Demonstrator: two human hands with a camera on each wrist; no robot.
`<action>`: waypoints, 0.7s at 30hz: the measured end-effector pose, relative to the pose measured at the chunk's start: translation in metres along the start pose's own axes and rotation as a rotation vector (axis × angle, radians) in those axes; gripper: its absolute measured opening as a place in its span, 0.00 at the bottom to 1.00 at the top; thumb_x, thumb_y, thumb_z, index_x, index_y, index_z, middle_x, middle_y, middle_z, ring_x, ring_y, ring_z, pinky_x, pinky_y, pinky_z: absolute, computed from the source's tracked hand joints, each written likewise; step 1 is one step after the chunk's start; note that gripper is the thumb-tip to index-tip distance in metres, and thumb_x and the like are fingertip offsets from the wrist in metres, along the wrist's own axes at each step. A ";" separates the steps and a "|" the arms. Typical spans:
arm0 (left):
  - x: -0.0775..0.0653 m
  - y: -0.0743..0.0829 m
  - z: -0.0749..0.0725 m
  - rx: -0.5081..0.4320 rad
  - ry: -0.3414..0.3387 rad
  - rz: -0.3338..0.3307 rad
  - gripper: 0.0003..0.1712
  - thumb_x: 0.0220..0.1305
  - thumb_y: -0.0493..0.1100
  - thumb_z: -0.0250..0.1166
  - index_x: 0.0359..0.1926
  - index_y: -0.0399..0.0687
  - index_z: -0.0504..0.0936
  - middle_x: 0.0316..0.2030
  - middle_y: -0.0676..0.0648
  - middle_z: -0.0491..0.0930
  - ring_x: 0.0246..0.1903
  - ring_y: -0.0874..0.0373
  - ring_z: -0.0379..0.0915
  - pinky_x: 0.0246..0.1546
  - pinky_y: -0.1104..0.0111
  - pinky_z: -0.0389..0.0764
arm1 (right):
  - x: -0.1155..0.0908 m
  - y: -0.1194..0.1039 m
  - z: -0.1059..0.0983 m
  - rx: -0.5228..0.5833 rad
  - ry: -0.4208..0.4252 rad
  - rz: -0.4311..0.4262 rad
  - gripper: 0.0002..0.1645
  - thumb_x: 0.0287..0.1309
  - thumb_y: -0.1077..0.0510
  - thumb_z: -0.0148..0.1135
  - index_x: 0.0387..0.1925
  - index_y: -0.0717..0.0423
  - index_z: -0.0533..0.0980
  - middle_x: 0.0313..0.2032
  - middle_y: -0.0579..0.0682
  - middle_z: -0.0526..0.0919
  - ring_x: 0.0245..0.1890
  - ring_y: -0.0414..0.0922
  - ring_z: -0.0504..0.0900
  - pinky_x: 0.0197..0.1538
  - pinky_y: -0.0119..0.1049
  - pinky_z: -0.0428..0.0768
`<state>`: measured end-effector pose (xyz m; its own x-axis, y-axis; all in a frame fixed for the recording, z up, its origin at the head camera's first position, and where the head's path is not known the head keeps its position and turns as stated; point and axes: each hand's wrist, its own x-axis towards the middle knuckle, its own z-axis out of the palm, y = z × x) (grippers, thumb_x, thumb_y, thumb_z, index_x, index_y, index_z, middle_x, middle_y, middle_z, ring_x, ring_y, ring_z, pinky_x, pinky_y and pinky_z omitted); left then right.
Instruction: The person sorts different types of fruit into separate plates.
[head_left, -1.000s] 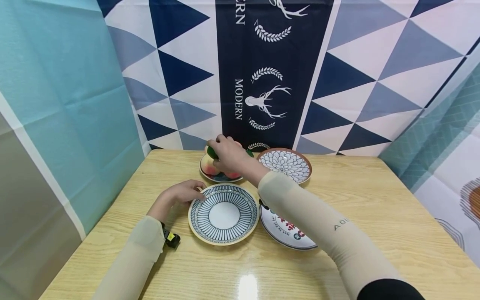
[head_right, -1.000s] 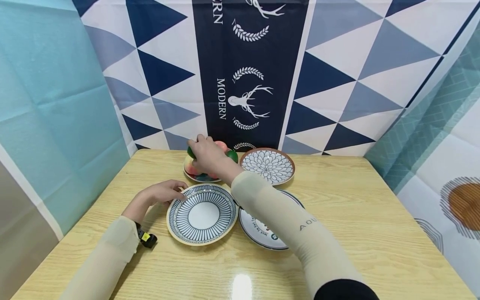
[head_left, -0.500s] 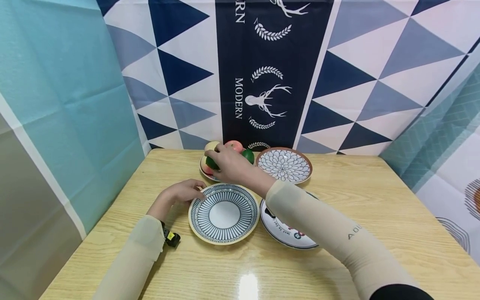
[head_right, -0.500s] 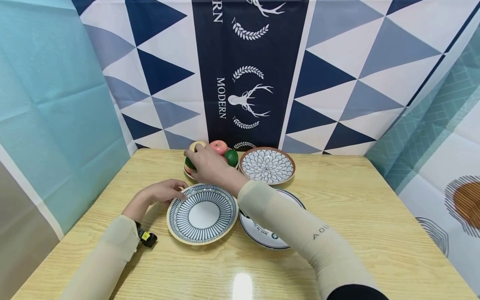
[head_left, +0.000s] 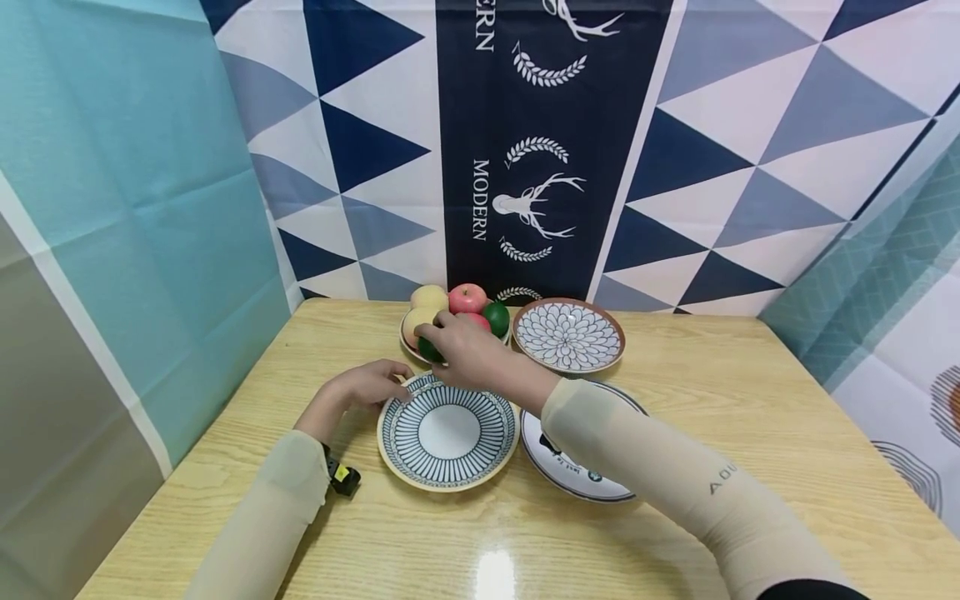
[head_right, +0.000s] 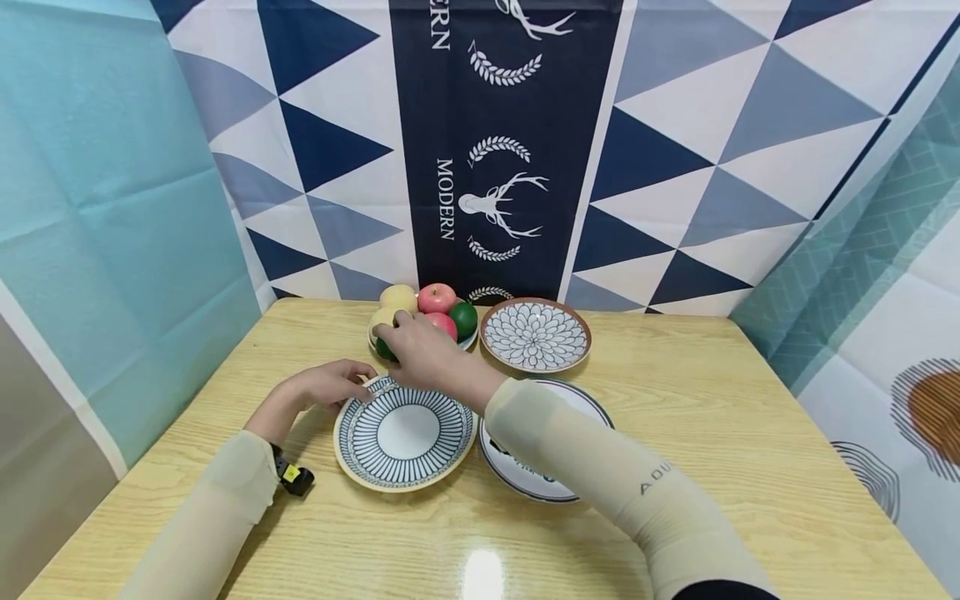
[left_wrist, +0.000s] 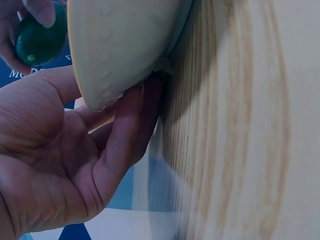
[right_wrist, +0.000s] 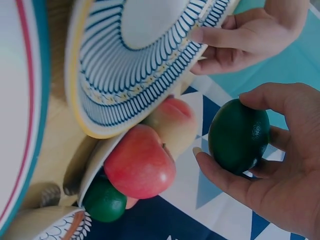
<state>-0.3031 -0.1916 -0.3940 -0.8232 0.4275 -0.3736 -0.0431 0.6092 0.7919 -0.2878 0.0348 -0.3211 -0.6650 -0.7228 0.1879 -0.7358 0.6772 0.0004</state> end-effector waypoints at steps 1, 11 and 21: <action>0.000 0.000 0.000 -0.005 -0.002 -0.001 0.13 0.72 0.38 0.64 0.54 0.39 0.78 0.38 0.45 0.83 0.29 0.59 0.78 0.30 0.69 0.78 | -0.001 0.000 0.001 0.003 -0.001 -0.005 0.35 0.62 0.55 0.73 0.70 0.52 0.74 0.54 0.57 0.78 0.47 0.51 0.79 0.58 0.46 0.78; -0.002 0.001 0.000 0.000 0.002 0.009 0.13 0.71 0.39 0.64 0.54 0.39 0.79 0.37 0.46 0.84 0.29 0.59 0.77 0.29 0.70 0.76 | -0.010 0.000 0.020 0.011 -0.038 -0.021 0.36 0.61 0.56 0.73 0.70 0.53 0.73 0.50 0.55 0.77 0.45 0.50 0.77 0.51 0.44 0.80; -0.003 0.000 0.001 -0.018 0.000 0.028 0.14 0.72 0.38 0.63 0.55 0.38 0.80 0.38 0.46 0.84 0.29 0.60 0.78 0.29 0.70 0.77 | -0.015 -0.002 0.039 0.011 -0.058 -0.039 0.33 0.61 0.57 0.73 0.67 0.56 0.75 0.55 0.57 0.78 0.51 0.51 0.78 0.57 0.46 0.80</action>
<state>-0.2999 -0.1926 -0.3932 -0.8244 0.4443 -0.3507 -0.0297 0.5847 0.8107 -0.2820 0.0389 -0.3625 -0.6416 -0.7558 0.1304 -0.7627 0.6467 -0.0043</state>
